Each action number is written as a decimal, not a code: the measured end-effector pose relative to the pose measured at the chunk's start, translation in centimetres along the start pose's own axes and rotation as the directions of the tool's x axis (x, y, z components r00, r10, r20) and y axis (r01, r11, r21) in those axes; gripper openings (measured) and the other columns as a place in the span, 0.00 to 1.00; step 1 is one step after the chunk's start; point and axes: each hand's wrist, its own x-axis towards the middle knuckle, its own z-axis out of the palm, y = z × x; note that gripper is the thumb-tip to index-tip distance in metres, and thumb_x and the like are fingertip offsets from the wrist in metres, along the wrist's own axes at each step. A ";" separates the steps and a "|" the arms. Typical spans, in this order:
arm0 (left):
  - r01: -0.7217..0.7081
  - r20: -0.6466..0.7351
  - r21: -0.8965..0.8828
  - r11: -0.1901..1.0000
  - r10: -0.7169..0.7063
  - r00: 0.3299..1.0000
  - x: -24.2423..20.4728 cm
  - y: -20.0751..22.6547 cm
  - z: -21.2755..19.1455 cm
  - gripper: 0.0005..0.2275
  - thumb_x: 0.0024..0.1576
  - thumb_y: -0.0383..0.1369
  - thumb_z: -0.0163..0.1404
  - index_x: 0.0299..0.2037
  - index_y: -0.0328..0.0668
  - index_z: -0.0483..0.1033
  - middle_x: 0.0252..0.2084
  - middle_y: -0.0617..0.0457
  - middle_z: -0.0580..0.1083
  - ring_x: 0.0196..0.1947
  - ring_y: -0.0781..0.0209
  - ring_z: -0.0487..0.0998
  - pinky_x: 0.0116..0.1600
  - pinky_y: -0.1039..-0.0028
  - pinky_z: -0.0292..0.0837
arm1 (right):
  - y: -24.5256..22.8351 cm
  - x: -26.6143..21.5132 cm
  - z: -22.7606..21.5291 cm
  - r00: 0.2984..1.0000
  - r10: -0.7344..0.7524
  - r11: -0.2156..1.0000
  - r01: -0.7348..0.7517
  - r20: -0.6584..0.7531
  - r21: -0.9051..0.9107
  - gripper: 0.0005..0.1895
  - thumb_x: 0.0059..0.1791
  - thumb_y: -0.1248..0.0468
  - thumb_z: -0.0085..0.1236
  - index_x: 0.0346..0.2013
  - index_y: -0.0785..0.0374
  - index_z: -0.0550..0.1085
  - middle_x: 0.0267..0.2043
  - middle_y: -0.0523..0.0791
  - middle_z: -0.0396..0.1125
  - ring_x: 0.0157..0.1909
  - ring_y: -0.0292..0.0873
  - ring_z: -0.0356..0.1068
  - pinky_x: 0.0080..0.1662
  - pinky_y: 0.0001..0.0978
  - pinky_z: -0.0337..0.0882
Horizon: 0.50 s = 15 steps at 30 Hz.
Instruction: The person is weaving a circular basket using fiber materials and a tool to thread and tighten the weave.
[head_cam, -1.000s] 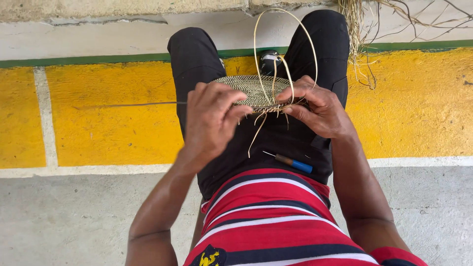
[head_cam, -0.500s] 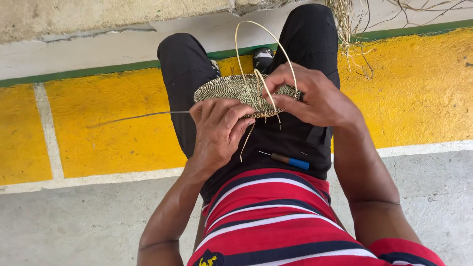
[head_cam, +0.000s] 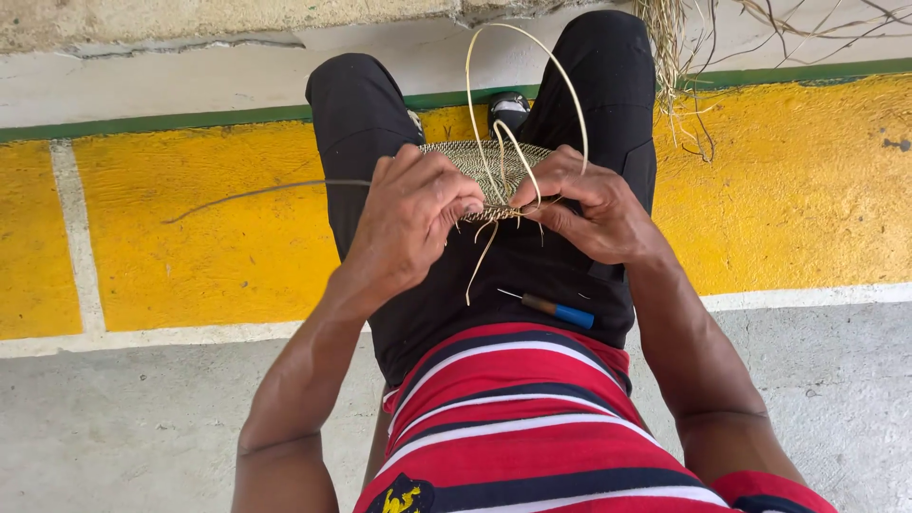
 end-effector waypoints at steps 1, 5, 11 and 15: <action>0.006 0.022 0.016 1.000 -0.006 1.000 0.4 -0.3 0.0 0.02 0.63 0.32 0.56 0.43 0.48 0.78 0.40 0.58 0.72 0.45 0.57 0.70 0.53 0.64 0.60 | 0.0 0.1 0.0 1.000 -0.022 1.000 0.021 0.013 0.006 0.10 0.52 0.70 0.63 0.48 0.60 0.77 0.43 0.42 0.73 0.48 0.42 0.71 0.52 0.35 0.71; -0.023 0.074 0.015 1.000 0.022 0.997 0.9 -0.8 0.1 0.02 0.63 0.31 0.57 0.42 0.49 0.77 0.40 0.57 0.71 0.44 0.55 0.68 0.50 0.64 0.61 | 0.6 -0.3 -0.1 0.999 -0.007 0.999 0.005 0.035 0.042 0.09 0.51 0.69 0.63 0.46 0.59 0.79 0.44 0.42 0.74 0.47 0.42 0.72 0.52 0.35 0.72; -0.045 -0.069 0.082 0.996 0.051 0.996 -1.0 2.8 1.2 0.12 0.58 0.35 0.59 0.50 0.47 0.76 0.45 0.57 0.74 0.48 0.58 0.70 0.54 0.63 0.60 | 0.5 0.5 -1.4 0.992 -0.082 0.996 0.079 0.093 0.036 0.12 0.50 0.68 0.65 0.48 0.61 0.78 0.45 0.44 0.73 0.51 0.45 0.70 0.55 0.38 0.71; -0.014 -0.071 0.102 0.995 0.021 0.997 -1.3 2.2 1.7 0.10 0.60 0.33 0.59 0.51 0.51 0.77 0.46 0.63 0.76 0.49 0.61 0.71 0.56 0.64 0.58 | 0.2 1.8 -1.9 0.997 0.030 0.869 -0.064 0.078 0.491 0.16 0.53 0.65 0.61 0.55 0.60 0.75 0.50 0.45 0.71 0.54 0.40 0.72 0.57 0.34 0.75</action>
